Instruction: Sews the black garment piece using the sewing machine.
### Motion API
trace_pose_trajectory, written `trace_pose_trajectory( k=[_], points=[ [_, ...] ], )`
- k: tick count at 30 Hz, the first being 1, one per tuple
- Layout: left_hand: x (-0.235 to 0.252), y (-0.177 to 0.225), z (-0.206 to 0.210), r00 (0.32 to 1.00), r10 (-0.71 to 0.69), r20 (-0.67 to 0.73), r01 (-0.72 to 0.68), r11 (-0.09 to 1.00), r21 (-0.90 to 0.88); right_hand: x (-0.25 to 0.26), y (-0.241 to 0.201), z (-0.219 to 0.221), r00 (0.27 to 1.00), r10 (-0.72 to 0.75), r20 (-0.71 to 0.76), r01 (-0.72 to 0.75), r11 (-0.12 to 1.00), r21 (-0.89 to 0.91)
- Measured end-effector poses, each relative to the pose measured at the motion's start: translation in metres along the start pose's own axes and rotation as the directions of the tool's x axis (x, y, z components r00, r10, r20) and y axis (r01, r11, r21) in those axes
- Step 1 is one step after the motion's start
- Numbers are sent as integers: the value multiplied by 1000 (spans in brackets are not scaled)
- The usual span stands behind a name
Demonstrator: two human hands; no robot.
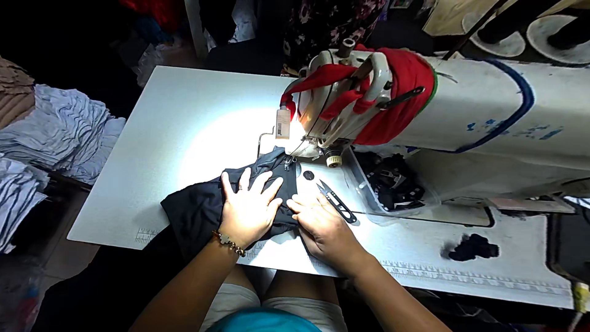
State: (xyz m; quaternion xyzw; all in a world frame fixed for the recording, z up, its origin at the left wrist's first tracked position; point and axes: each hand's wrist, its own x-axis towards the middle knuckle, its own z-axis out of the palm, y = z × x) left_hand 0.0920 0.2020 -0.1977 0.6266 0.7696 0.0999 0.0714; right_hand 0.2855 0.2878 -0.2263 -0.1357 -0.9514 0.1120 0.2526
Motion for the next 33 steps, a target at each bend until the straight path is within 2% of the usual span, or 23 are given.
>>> trace_pose_trajectory(
  k=[33],
  points=[
    [47, -16, -13, 986, -46, 162, 47, 999, 1, 29, 13, 9, 993, 120, -10, -120, 993, -1]
  ],
)
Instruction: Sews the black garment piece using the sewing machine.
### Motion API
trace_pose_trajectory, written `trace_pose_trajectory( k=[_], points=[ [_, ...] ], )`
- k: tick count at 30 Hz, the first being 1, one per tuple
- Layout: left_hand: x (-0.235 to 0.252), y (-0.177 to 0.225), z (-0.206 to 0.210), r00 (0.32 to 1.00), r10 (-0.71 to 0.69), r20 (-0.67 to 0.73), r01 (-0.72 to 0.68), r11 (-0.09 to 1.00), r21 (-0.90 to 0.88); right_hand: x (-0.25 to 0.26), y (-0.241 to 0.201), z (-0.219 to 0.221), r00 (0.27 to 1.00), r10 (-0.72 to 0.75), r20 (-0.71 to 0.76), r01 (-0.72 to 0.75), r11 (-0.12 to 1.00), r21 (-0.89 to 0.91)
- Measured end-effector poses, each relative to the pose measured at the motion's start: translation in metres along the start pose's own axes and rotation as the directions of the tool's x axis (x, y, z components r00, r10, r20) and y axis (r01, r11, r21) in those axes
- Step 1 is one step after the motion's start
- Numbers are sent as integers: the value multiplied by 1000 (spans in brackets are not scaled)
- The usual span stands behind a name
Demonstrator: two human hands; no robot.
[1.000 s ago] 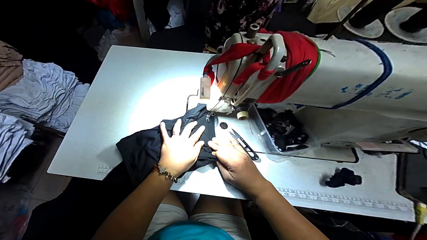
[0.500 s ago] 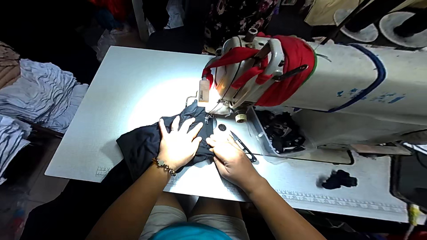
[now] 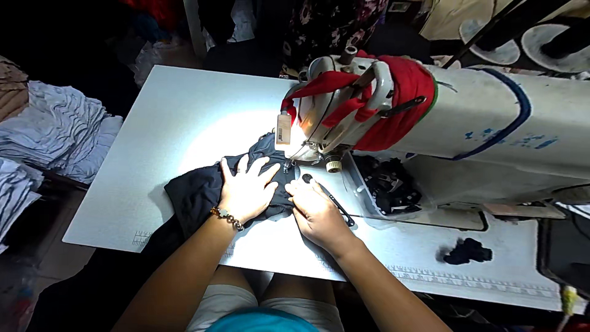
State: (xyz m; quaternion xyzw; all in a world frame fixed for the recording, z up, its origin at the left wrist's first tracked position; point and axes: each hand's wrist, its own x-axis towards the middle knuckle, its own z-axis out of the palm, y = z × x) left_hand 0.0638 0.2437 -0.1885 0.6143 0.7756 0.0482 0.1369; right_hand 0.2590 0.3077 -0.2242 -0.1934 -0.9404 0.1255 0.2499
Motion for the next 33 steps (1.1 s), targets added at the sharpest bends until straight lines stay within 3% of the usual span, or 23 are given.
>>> trace_pose_trajectory(
  k=[7, 9, 13, 16, 19, 28, 33],
  points=[
    [14, -12, -5, 997, 69, -26, -70, 997, -35, 8, 2, 7, 998, 48, -27, -48, 998, 27],
    [8, -21, -2, 979, 156, -133, -171, 980, -102, 8, 3, 7, 998, 56, -32, -55, 998, 36],
    [-13, -37, 5, 855, 350, -382, -392, 919, -36, 9, 7, 8, 999, 44, -31, -43, 998, 37],
    [-34, -30, -2, 737, 494, -461, -550, 835, 15, 11, 12, 8, 999, 5, -51, -3, 999, 51],
    [-58, -8, -18, 677, 578, -456, -641, 768, 21, 13, 13, 7, 996, -1, -91, 9, 996, 86],
    [-103, 20, -17, 711, 574, -406, -596, 799, 87, 31, 21, 12, 980, 22, -199, 13, 985, 174],
    [-108, 27, -13, 716, 564, -412, -605, 795, 37, 27, 20, 10, 951, -280, -127, 279, 960, -29]
  ],
)
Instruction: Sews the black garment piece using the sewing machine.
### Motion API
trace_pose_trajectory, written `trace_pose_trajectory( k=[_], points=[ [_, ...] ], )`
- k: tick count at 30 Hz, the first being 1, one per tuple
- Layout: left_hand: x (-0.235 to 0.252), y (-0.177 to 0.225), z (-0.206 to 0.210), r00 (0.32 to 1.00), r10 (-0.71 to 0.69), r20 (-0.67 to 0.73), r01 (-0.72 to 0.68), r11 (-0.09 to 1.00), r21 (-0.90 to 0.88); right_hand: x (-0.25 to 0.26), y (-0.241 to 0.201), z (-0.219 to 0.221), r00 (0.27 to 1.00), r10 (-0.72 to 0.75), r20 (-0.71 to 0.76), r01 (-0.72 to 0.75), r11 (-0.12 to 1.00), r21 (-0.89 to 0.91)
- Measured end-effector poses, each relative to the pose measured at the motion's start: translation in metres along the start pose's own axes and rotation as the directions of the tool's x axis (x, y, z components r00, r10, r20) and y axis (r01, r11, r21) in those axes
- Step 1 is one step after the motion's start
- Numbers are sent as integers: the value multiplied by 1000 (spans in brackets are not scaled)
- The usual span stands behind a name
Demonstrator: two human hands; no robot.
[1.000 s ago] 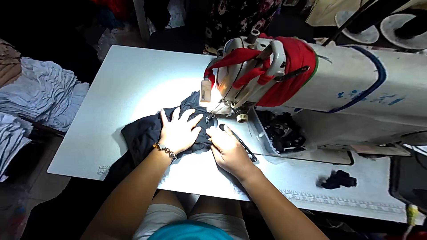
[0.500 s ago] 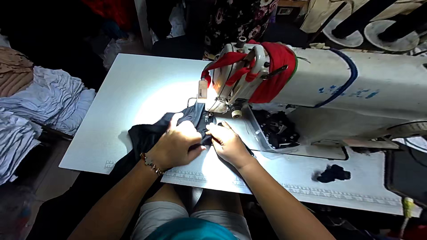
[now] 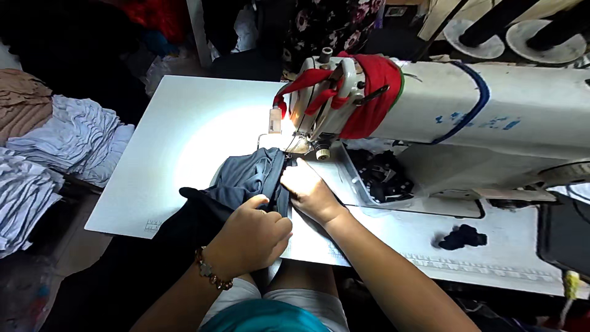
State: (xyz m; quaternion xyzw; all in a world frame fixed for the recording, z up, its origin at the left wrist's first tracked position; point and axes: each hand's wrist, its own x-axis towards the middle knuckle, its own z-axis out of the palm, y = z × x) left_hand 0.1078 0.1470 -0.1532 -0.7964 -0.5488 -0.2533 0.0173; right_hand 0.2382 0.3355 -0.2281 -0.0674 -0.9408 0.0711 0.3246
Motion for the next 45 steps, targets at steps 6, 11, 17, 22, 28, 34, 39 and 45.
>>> trace_pose_trajectory(
  k=[6, 11, 17, 22, 28, 34, 39, 45],
  points=[
    [22, -18, 32, 906, -423, 15, 423, 904, -65, -24, -37, -14, 1000, -15, -16, 16, 1000, 11],
    [18, -30, 56, 803, -583, 125, 549, 805, 224, -46, -36, -26, 998, 20, 61, -22, 999, 30],
    [18, -29, 56, 789, -600, 129, 557, 789, 258, -50, -31, -30, 996, -22, 91, 21, 1000, 11],
    [19, -28, 51, 817, -550, 175, 519, 833, 194, -47, -29, -32, 993, -35, 115, 34, 999, 11],
    [16, -35, 53, 842, -519, 147, 496, 852, 169, -50, -31, -26, 996, 43, 82, -46, 998, 37],
    [22, -42, 56, 830, -547, 109, 529, 834, 155, -44, -33, -24, 989, 117, 86, -121, 992, 44],
    [28, -47, 54, 799, -575, 175, 549, 817, 176, -41, -34, -22, 986, 143, 81, -147, 988, 44],
    [35, -63, 55, 800, -572, 180, 549, 820, 161, -33, -36, -18, 978, 194, 80, -195, 981, 10]
  ],
)
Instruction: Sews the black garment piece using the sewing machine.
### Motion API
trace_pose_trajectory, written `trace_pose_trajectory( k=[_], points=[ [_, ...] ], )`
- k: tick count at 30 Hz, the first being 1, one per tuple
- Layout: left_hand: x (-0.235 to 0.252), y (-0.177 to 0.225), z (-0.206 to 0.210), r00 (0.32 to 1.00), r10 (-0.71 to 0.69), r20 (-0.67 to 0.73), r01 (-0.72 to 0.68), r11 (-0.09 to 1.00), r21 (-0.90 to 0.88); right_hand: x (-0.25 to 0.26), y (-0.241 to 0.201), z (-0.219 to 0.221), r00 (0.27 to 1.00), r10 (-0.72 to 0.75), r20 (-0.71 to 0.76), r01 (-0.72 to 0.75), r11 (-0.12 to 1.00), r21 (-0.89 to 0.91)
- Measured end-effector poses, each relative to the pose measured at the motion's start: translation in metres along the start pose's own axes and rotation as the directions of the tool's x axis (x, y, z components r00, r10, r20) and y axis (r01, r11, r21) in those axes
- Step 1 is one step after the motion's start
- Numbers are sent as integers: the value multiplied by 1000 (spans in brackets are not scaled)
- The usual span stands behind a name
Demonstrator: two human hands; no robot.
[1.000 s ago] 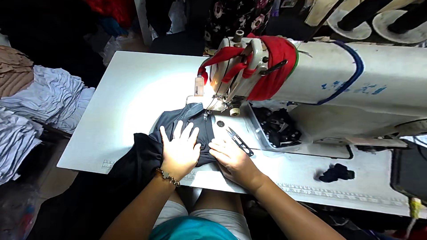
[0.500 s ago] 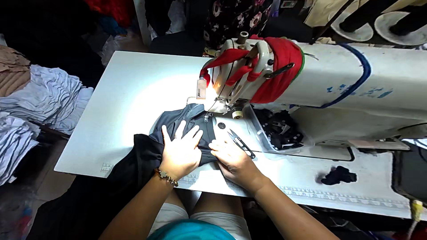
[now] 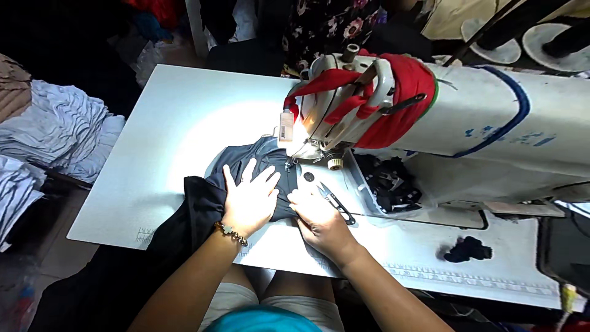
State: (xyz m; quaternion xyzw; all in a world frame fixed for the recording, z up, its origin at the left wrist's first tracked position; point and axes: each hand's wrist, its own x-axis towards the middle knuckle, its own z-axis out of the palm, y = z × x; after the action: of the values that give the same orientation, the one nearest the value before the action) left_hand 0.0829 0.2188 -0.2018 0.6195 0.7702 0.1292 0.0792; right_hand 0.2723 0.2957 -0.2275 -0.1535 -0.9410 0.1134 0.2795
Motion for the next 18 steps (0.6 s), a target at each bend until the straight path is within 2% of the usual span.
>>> trace_pose_trajectory(
  k=[10, 18],
  points=[
    [16, -5, -10, 992, -11, 123, 11, 1000, 8, 11, 2, 7, 997, 71, -25, -71, 997, 2],
    [35, -16, -12, 991, 15, 135, -15, 1000, -2, 21, 1, 12, 993, 112, -23, -112, 993, -22]
  ],
)
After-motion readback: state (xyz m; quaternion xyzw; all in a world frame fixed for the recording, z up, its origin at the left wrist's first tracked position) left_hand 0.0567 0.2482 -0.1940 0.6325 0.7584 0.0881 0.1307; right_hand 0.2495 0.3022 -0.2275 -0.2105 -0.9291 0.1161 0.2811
